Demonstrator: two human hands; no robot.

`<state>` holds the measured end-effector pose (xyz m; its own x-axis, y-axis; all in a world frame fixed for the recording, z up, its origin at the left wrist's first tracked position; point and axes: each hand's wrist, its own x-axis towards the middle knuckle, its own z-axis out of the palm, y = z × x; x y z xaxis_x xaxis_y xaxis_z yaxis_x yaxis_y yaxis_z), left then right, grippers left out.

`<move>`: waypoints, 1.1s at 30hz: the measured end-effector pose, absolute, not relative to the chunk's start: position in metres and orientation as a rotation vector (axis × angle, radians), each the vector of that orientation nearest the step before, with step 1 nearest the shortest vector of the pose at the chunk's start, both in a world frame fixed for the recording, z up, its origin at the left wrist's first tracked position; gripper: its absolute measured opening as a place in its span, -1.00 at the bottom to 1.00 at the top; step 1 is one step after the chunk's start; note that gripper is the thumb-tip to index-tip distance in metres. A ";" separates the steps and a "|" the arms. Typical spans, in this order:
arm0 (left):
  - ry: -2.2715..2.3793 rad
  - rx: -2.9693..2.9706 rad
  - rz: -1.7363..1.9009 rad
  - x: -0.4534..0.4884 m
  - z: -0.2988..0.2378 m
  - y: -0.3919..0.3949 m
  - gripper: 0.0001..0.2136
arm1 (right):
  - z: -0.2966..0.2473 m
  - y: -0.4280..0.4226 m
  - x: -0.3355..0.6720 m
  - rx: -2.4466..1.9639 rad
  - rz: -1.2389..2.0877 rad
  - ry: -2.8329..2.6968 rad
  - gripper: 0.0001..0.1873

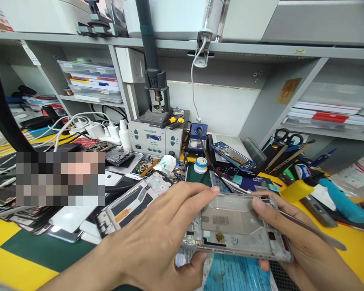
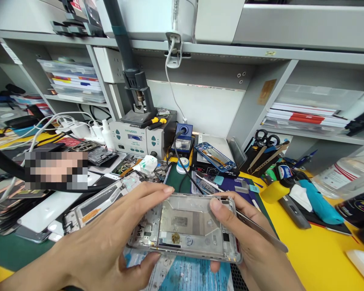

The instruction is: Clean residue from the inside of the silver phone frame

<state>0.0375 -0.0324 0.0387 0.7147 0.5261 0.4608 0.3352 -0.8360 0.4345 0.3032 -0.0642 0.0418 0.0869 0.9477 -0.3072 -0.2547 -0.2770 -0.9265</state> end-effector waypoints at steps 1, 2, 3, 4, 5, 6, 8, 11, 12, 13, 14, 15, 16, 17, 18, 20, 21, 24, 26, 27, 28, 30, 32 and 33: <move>0.673 2.599 0.841 0.037 0.039 -0.032 -0.12 | 0.042 -0.064 0.303 -1.294 1.434 -0.780 -0.61; 0.671 2.596 0.836 0.037 0.039 -0.032 -0.11 | 0.041 -0.064 0.304 -1.293 1.443 -0.784 -0.60; 0.666 2.594 0.835 0.037 0.039 -0.032 -0.11 | 0.041 -0.064 0.305 -1.294 1.451 -0.789 -0.61; 0.657 2.596 0.835 0.037 0.039 -0.031 -0.10 | 0.041 -0.064 0.305 -1.299 1.453 -0.793 -0.61; 0.648 2.600 0.839 0.037 0.039 -0.031 -0.10 | 0.041 -0.064 0.306 -1.301 1.449 -0.797 -0.61; 0.639 2.606 0.840 0.037 0.039 -0.031 -0.10 | 0.041 -0.064 0.306 -1.309 1.444 -0.795 -0.61; 0.641 2.615 0.836 0.037 0.040 -0.030 -0.11 | 0.041 -0.064 0.306 -1.318 1.437 -0.788 -0.60; 0.658 2.609 0.822 0.036 0.042 -0.031 -0.11 | 0.043 -0.061 0.304 -1.332 1.400 -0.808 -0.56; 0.661 2.604 0.817 0.036 0.042 -0.031 -0.11 | 0.044 -0.059 0.302 -1.333 1.368 -0.822 -0.54; 0.667 2.599 0.812 0.036 0.043 -0.032 -0.11 | 0.046 -0.058 0.300 -1.329 1.329 -0.838 -0.51; 0.672 2.596 0.809 0.036 0.043 -0.032 -0.12 | 0.047 -0.056 0.298 -1.324 1.291 -0.851 -0.48; 0.676 2.595 0.812 0.035 0.043 -0.032 -0.13 | 0.049 -0.054 0.296 -1.317 1.260 -0.862 -0.46; 0.675 2.596 0.815 0.035 0.043 -0.032 -0.12 | 0.050 -0.052 0.294 -1.310 1.238 -0.871 -0.44; 0.673 2.597 0.815 0.035 0.043 -0.032 -0.12 | 0.051 -0.051 0.293 -1.306 1.223 -0.879 -0.42; 0.667 2.598 0.815 0.035 0.042 -0.032 -0.12 | 0.052 -0.050 0.292 -1.304 1.214 -0.885 -0.41; 0.666 2.596 0.815 0.035 0.042 -0.032 -0.10 | 0.052 -0.050 0.292 -1.302 1.209 -0.890 -0.41; 0.678 2.594 0.808 0.035 0.042 -0.032 -0.10 | 0.051 -0.051 0.293 -1.303 1.214 -0.886 -0.41; 0.703 2.595 0.795 0.034 0.043 -0.032 -0.11 | 0.047 -0.056 0.298 -1.315 1.260 -0.855 -0.44; 0.711 2.595 0.795 0.034 0.043 -0.032 -0.11 | 0.044 -0.059 0.302 -1.332 1.331 -0.822 -0.48; 0.712 2.595 0.798 0.034 0.043 -0.033 -0.10 | 0.043 -0.060 0.303 -1.339 1.369 -0.806 -0.50; 0.715 2.594 0.801 0.034 0.043 -0.033 -0.10 | 0.042 -0.061 0.304 -1.347 1.397 -0.792 -0.52; 0.724 2.599 0.810 0.035 0.042 -0.034 -0.10 | 0.041 -0.062 0.305 -1.346 1.430 -0.784 -0.57; 0.729 2.611 0.834 0.037 0.041 -0.035 -0.12 | 0.041 -0.063 0.304 -1.339 1.428 -0.782 -0.60; 0.735 2.615 0.843 0.038 0.040 -0.035 -0.13 | 0.042 -0.063 0.304 -1.338 1.429 -0.784 -0.60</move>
